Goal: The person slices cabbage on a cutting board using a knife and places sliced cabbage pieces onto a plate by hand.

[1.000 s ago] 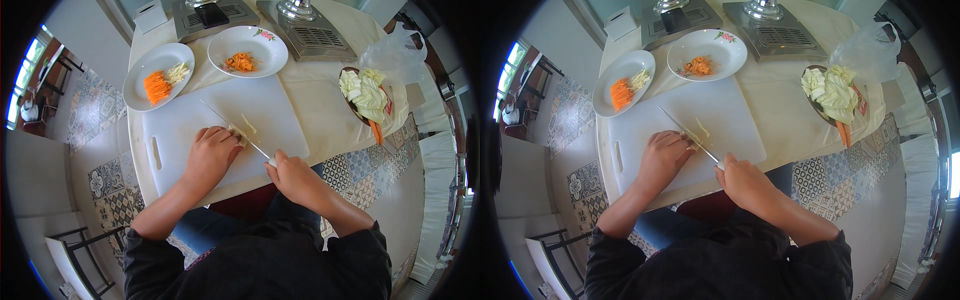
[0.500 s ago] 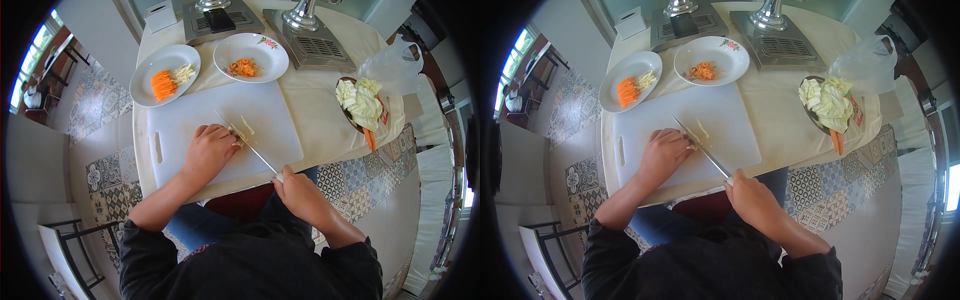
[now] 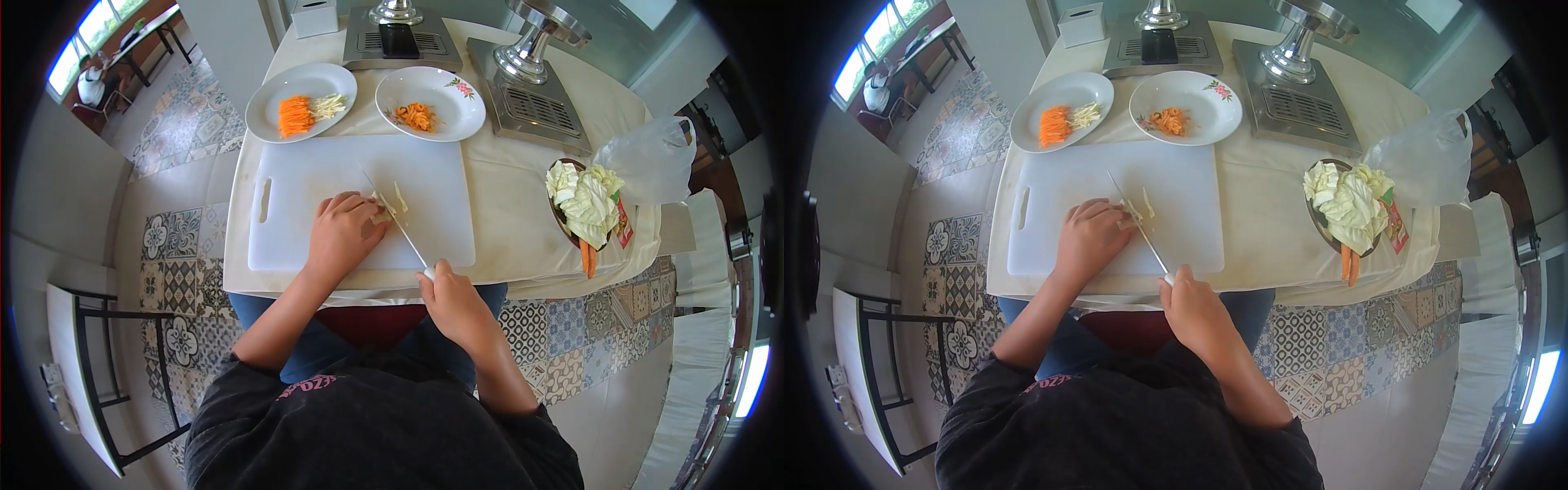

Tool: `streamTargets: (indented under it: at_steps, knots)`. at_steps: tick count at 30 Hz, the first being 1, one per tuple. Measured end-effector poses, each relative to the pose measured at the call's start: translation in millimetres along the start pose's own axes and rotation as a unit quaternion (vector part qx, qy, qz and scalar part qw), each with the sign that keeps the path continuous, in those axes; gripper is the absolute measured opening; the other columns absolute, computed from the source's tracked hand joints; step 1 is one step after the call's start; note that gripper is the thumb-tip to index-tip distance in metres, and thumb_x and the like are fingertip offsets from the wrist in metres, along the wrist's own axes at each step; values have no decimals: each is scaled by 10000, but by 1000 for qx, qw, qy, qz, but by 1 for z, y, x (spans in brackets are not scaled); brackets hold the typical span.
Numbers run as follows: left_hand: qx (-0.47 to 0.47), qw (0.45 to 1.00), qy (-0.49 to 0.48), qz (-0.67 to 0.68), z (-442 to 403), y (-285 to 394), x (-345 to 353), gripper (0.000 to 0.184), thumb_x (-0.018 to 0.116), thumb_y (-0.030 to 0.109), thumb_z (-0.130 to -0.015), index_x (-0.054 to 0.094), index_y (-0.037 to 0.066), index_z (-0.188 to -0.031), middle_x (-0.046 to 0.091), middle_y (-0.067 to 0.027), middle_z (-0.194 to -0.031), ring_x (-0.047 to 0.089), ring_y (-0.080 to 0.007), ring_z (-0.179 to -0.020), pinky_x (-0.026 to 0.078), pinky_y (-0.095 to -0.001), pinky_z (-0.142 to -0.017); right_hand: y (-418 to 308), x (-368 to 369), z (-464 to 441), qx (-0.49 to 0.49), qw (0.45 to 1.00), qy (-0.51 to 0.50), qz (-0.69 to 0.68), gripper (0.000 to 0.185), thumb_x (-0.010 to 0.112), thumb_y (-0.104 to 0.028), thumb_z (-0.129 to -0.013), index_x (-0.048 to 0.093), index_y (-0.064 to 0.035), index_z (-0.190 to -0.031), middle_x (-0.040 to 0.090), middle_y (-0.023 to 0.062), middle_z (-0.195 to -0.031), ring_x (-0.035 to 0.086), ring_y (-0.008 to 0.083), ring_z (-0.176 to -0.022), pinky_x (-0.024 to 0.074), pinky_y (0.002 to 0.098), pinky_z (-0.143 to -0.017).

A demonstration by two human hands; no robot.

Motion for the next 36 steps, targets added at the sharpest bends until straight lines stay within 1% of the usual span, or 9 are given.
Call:
streamTargets:
  at_steps: [5, 11, 14, 21, 24, 27, 30, 33, 36]
  knots:
    - [-34, 999, 40, -5, 7, 5, 1, 236, 773, 197, -797, 716, 104, -1006, 716, -58, -1145, 608, -303, -1188, 416, -457, -1056, 4, -7, 15, 15, 998, 9, -64, 330, 514, -264, -1022, 455, 57, -1067, 656, 339, -830, 631, 539, -846, 494, 588, -732]
    - [-35, 998, 45, 26, 10, 1, 0, 275, 782, 125, -784, 717, 94, -1050, 713, -78, -1159, 617, -304, -1164, 430, -456, -1032, 12, -9, 23, 12, 995, 14, -97, 303, 527, -236, -1014, 467, 31, -1146, 673, 309, -861, 652, 508, -864, 494, 536, -746]
    - [-32, 998, 10, 50, 10, 1, -1, 258, 763, 202, -835, 719, 104, -1069, 708, -59, -1175, 599, -292, -1194, 383, -491, -1087, 8, -10, 23, -3, 993, 11, -115, 287, 529, -220, -1014, 473, 34, -1136, 675, 306, -877, 652, 503, -865, 492, 545, -746]
    - [-28, 998, 8, 49, 11, 3, 0, 303, 770, 221, -836, 709, 110, -1112, 708, -59, -1181, 594, -298, -1197, 378, -494, -1100, 8, 2, 23, -53, 988, 53, -136, 307, 504, -189, -1036, 515, 67, -1204, 673, 318, -1024, 650, 485, -956, 510, 527, -798]
    - [-26, 999, 11, 36, 11, 6, -2, 307, 769, 218, -835, 708, 111, -1117, 695, -59, -1200, 587, -298, -1204, 380, -487, -1098, 8, 2, 24, -84, 990, 91, -73, 338, 498, -184, -1040, 520, 75, -1256, 675, 316, -1045, 650, 485, -975, 519, 517, -817]
    - [-26, 999, 26, 25, 11, 8, -4, 293, 765, 209, -833, 715, 111, -1104, 683, -56, -1192, 586, -294, -1184, 387, -481, -1085, 7, 5, 24, -92, 983, 121, -103, 332, 485, -181, -1059, 526, 56, -1288, 674, 294, -999, 657, 470, -968, 509, 470, -818]
    - [-36, 998, 28, 41, 12, 9, -5, 274, 760, 197, -832, 723, 112, -1090, 678, -51, -1164, 591, -283, -1152, 392, -476, -1072, 4, 5, 22, -106, 980, 122, -115, 363, 485, -161, -1057, 475, 32, -1364, 673, 294, -991, 659, 475, -942, 509, 468, -806]
    - [-35, 998, 18, 44, 10, 8, -5, 263, 757, 193, -836, 726, 115, -1086, 680, -41, -1137, 596, -268, -1131, 390, -474, -1069, -13, -4, 26, -67, 983, 50, -163, 432, 488, -112, -1036, 376, 40, -1425, 663, 317, -1090, 654, 485, -982, 519, 525, -845]
    - [-39, 999, 18, 32, 10, 8, -4, 271, 754, 199, -843, 720, 120, -1100, 683, -30, -1141, 597, -256, -1137, 379, -484, -1082, -15, -1, 27, -119, 979, 56, -157, 471, 491, -86, -1028, 327, 18, -1458, 661, 326, -1076, 653, 488, -981, 517, 527, -846]
Point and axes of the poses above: each hand's wrist, its own z-axis away from the middle knuckle, its own x-axis out of the palm, y = z × x, the point moved 3 cm from there along -z, towards the middle knuckle
